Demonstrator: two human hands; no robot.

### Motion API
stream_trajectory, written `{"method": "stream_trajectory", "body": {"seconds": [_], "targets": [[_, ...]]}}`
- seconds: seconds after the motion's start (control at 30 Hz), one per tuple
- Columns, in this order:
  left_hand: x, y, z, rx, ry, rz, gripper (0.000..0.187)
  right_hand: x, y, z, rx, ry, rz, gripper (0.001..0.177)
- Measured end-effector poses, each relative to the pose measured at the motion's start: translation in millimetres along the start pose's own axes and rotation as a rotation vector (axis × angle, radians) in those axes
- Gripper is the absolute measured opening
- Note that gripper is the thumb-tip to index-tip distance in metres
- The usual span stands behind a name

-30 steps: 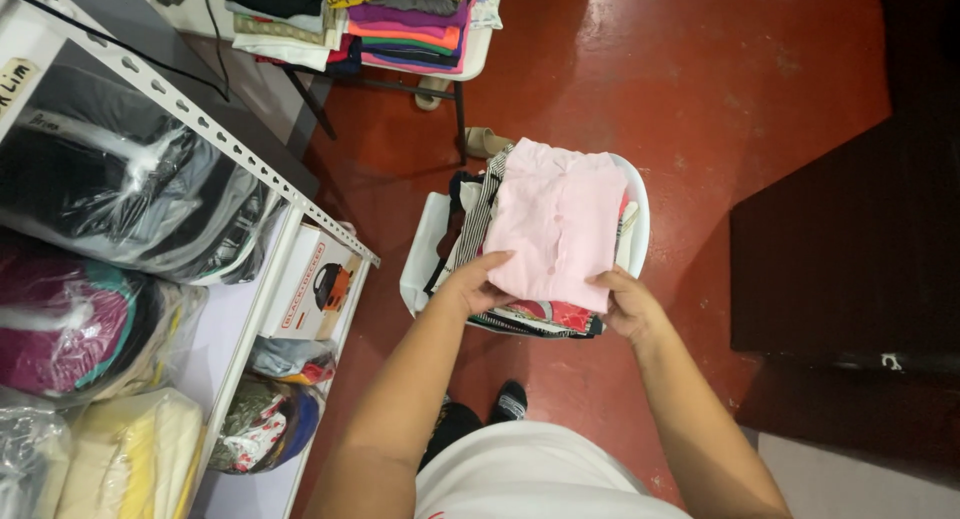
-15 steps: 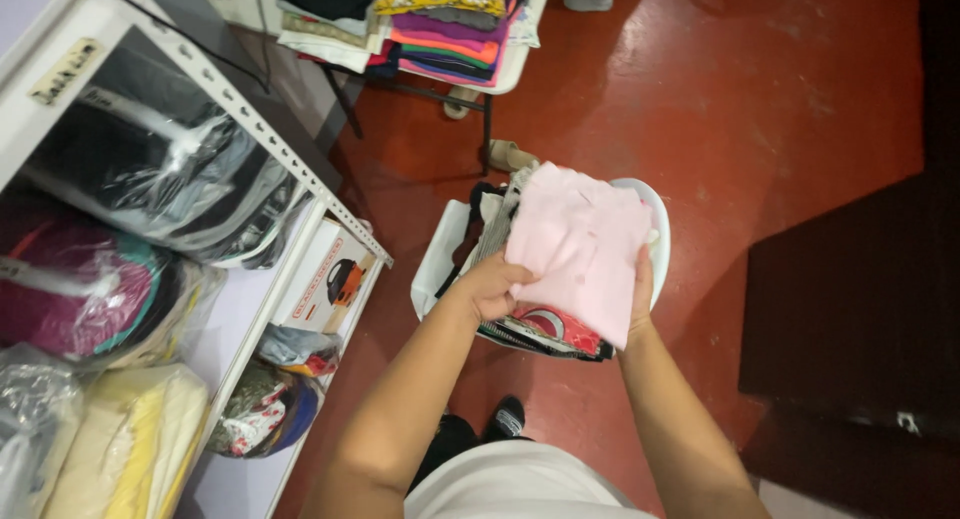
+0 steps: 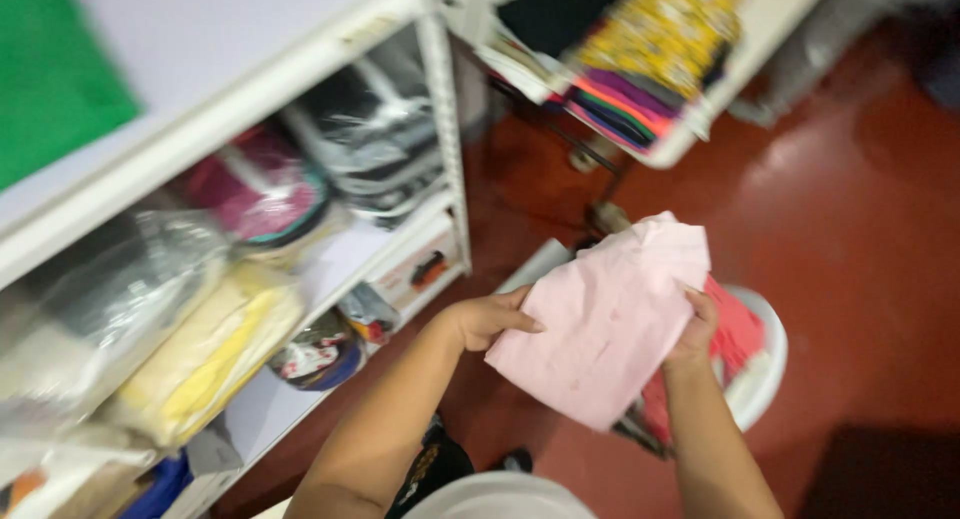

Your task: Organizing and placing folded clothes onto storage shelves.

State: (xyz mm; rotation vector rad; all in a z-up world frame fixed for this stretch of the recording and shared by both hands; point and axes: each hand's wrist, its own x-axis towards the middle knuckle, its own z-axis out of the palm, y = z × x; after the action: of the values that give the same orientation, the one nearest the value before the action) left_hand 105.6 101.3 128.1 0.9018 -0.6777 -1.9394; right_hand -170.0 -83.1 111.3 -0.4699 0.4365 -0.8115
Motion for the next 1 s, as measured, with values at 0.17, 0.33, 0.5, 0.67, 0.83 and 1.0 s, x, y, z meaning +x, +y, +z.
{"method": "stream_trajectory", "body": {"seconds": [0.17, 0.33, 0.5, 0.67, 0.83, 1.0], "targets": [[-80.3, 55.6, -8.4, -0.038, 0.102, 0.205, 0.092, 53.5, 6.8, 125.0, -0.133, -0.240, 0.019, 0.083], [-172.4, 102.7, -10.6, 0.076, 0.194, 0.439, 0.091, 110.6, 29.3, 246.9, -0.214, -0.486, 0.125, 0.083], [-256.5, 153.0, -6.0, 0.345, 0.471, 0.707, 0.091, 141.0, 67.8, 400.4, -0.156, -0.919, 0.193, 0.090], [-300.6, 193.8, -32.0, 0.349, 0.674, 0.841, 0.099, 177.6, 124.2, 517.0, -0.278, -1.091, 0.236, 0.085], [-313.8, 233.9, -68.8, 0.317, 0.840, 0.960, 0.102, 231.7, 163.4, 594.2, -0.346, -1.151, 0.307, 0.078], [-321.8, 280.3, -114.6, 0.508, 1.102, 1.059, 0.107, 267.2, 177.9, 657.9, -0.474, -1.246, 0.306, 0.068]]}}
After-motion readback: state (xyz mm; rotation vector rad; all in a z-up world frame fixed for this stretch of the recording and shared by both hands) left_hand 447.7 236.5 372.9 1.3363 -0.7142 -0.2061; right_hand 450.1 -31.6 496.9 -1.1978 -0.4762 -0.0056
